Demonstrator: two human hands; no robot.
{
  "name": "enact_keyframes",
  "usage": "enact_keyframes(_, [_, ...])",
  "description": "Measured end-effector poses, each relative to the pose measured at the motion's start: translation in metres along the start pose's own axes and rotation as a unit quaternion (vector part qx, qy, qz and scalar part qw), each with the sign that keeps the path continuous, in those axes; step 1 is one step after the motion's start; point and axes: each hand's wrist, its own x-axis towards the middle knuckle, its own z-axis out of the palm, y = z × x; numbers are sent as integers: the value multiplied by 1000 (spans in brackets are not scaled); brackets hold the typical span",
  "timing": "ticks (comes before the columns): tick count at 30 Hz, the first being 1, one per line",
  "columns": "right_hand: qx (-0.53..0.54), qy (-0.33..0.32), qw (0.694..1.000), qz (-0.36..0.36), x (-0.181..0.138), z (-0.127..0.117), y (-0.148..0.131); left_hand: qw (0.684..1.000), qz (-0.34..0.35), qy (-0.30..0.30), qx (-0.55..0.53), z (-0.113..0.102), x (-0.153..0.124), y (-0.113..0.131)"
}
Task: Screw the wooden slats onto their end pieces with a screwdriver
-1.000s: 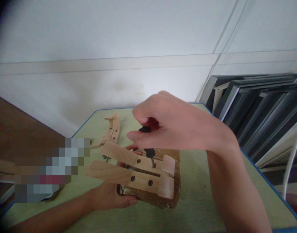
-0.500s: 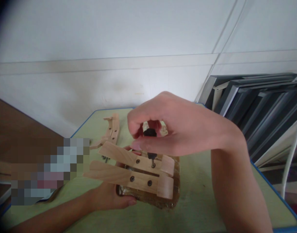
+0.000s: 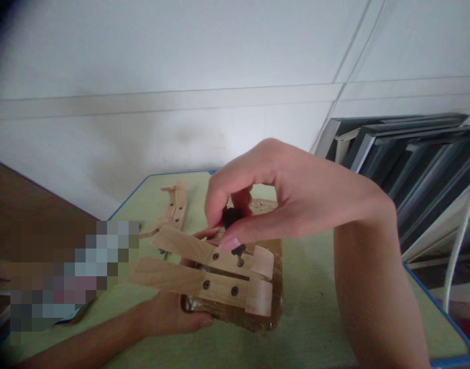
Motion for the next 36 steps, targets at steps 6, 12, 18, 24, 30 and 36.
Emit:
enact_keyframes(6, [20, 16, 1000, -6, 0, 1, 7, 1000, 5, 1, 17, -2, 1, 2])
enact_keyframes(12, [31, -9, 999, -16, 1, 0, 9, 1000, 2, -4, 23, -2, 0, 3])
enact_keyframes(18, [45, -34, 998, -1, -1, -2, 7, 999, 9, -5, 36, -3, 1, 2])
enact_keyframes(24, [91, -82, 992, -9, -1, -7, 8, 1000, 0, 1, 8, -3, 0, 4])
enact_keyframes(30, [101, -83, 991, 13, 0, -8, 8, 1000, -4, -3, -25, -1, 0, 5])
enact_keyframes(36, [58, -38, 997, 25, 2, -3, 5, 998, -25, -24, 50, -3, -3, 4])
